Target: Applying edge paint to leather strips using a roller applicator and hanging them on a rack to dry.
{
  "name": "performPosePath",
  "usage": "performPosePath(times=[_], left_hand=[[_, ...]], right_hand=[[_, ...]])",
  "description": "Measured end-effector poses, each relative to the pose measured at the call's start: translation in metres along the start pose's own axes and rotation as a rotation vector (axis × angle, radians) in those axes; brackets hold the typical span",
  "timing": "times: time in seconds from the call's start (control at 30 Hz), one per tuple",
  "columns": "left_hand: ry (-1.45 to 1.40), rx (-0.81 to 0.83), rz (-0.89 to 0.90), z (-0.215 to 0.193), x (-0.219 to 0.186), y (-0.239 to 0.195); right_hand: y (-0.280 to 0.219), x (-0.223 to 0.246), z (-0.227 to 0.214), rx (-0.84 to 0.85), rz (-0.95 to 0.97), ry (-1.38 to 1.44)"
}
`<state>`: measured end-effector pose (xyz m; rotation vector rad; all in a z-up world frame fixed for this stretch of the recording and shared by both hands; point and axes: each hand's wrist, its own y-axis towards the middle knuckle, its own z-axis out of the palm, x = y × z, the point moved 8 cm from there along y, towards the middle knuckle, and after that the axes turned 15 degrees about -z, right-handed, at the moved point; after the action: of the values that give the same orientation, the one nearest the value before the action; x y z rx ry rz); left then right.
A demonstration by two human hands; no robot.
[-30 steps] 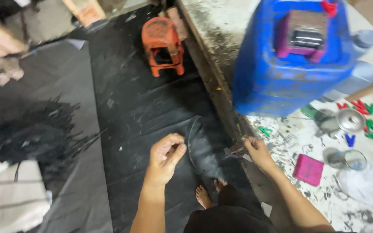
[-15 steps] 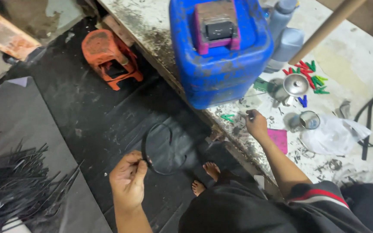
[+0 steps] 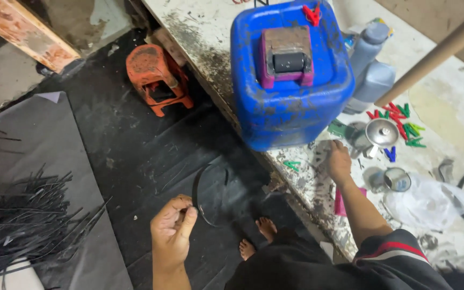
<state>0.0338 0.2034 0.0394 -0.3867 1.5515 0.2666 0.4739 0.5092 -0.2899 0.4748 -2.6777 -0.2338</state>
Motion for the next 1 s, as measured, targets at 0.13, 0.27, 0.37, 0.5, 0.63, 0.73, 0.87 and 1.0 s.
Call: performPosePath(times=[0.13,0.27,0.37,0.5,0.63,0.73,0.87,1.0], left_hand=[[0.002,0.012,0.014,0.003,-0.002,-0.001],[0.025,-0.007,-0.021,0.004,-0.002,0.000],[-0.003,-0.004,-0.022,0.006,-0.004,0.003],[0.011,-0.013,-0.020,0.003,-0.005,0.007],[0.066,0.005,0.009,0.006,-0.015,0.010],[0.052,0.037,0.034,0.007,-0.018,0.014],[0.052,0.018,0.022,-0.001,-0.014,0.017],[0.027,0.006,0.041,-0.007,-0.018,0.023]], right_hand=[[0.023,-0.046,0.026,0.208,-0.043,-0.229],[0.029,-0.052,0.031,0.351,-0.167,-0.424],[0.027,-0.118,0.074,0.405,0.212,0.119],[0.041,-0.014,-0.009,0.689,-0.196,-0.488],[0.040,0.006,-0.058,0.723,-0.141,-0.518],[0.033,0.039,-0.117,0.815,-0.168,-0.568],[0.011,0.078,-0.167,0.812,-0.187,0.113],[0.011,0.209,-0.261,0.519,-0.416,0.496]])
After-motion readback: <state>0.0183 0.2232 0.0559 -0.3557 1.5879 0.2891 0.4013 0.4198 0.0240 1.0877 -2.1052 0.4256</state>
